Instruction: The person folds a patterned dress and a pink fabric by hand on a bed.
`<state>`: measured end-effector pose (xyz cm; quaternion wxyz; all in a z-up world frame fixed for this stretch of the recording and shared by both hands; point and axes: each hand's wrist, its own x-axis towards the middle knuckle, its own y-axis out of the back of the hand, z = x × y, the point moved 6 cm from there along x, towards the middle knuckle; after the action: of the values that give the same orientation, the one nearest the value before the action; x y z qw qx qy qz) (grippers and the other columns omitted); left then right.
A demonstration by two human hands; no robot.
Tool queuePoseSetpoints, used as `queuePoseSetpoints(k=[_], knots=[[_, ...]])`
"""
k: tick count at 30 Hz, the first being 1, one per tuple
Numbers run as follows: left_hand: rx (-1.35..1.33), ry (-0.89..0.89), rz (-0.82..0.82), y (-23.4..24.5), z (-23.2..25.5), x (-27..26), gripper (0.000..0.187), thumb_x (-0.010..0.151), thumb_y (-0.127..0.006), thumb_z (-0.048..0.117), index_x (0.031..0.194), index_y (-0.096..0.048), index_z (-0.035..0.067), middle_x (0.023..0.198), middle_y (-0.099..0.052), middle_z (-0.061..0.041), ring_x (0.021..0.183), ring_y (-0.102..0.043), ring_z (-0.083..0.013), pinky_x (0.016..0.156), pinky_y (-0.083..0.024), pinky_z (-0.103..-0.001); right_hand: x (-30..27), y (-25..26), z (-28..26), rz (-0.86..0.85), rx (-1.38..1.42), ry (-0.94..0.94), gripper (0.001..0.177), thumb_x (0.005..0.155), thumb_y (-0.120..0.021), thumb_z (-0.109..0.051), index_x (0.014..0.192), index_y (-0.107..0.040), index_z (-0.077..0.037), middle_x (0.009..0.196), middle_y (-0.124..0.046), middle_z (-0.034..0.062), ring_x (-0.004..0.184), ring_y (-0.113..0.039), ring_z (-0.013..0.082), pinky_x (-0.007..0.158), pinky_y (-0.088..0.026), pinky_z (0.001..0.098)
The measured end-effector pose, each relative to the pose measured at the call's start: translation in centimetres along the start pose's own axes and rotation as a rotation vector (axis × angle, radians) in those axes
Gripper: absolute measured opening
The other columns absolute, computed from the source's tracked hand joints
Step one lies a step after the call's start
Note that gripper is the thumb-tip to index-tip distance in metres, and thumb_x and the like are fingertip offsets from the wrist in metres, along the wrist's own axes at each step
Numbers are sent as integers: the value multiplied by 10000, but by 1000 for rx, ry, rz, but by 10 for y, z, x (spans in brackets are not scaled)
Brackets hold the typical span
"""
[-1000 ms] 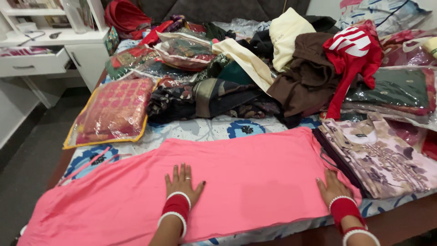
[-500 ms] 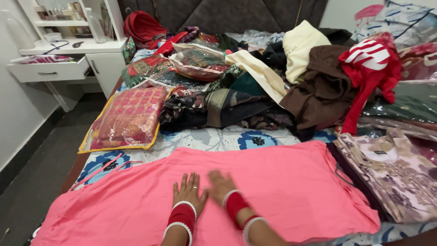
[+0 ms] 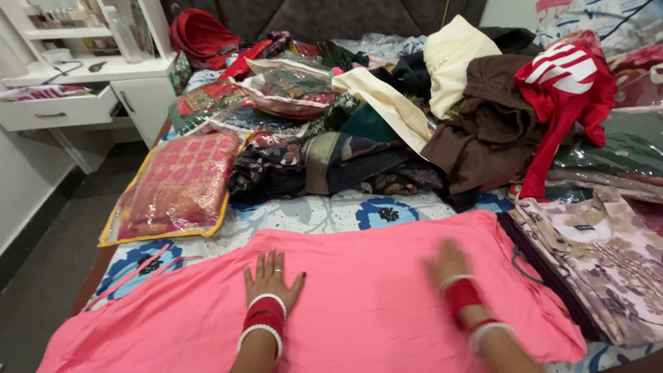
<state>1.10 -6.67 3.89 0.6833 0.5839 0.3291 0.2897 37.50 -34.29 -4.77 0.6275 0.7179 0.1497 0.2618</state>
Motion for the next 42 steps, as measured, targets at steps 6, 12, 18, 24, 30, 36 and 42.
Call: queuePoseSetpoints(k=[6,12,18,24,30,36,42], knots=[[4,19,20,-9,-4,12,875,927,-371,705,1632,-163,230,1720,-74,20,1584,-3,-189,1264,-1,-502,-75,19,-236,-422,73,784,844,980,-513,-570,1603,-190,-102,1691,-150,119,1574,-130,270,1242,-73,532],[34,41,49,-12,-11,35,867,932,-342,703,1628,-156,220,1716,-66,7,1578,2,-199,1254,3,-508,67,-38,-46,-68,60,507,646,1001,-470,-420,1559,-401,-101,1602,-411,135,1450,-419,287,1226,-295,408],[50,44,61,-13,-11,40,865,938,-331,698,1631,-140,217,1716,-55,-2,1577,9,-201,1255,9,-500,107,-19,131,113,106,168,769,1000,-439,-530,1550,-368,3,1618,-358,208,1520,-297,336,1227,-235,430],[35,51,24,-20,-12,37,823,972,-282,662,1636,-97,212,1723,-17,6,1583,30,-199,1256,11,-496,94,-1,115,175,68,90,766,999,-404,-530,1579,-347,-32,1652,-328,193,1533,-278,347,1249,-203,447],[50,40,-31,-27,-12,5,825,1001,-251,643,1645,-47,169,1729,7,-31,1589,34,-219,1267,-6,-493,53,10,96,119,-26,-75,778,992,-386,-582,1585,-317,-84,1673,-262,154,1570,-180,304,1248,-190,445],[93,-10,-82,-28,-6,-21,816,1036,-226,601,1650,-22,105,1735,8,-86,1593,13,-269,1268,-32,-520,20,-11,-9,-145,-110,-111,844,976,-316,-685,1620,-159,-163,1717,-81,29,1578,-70,215,1215,-114,592],[-34,-187,35,-65,-27,-56,724,1059,-304,480,1640,-137,82,1726,-87,-124,1593,-42,-299,1272,-58,-495,-67,-20,-283,-237,-54,434,842,992,-353,-681,1636,-141,-182,1729,-87,38,1592,-72,200,1243,-99,574]])
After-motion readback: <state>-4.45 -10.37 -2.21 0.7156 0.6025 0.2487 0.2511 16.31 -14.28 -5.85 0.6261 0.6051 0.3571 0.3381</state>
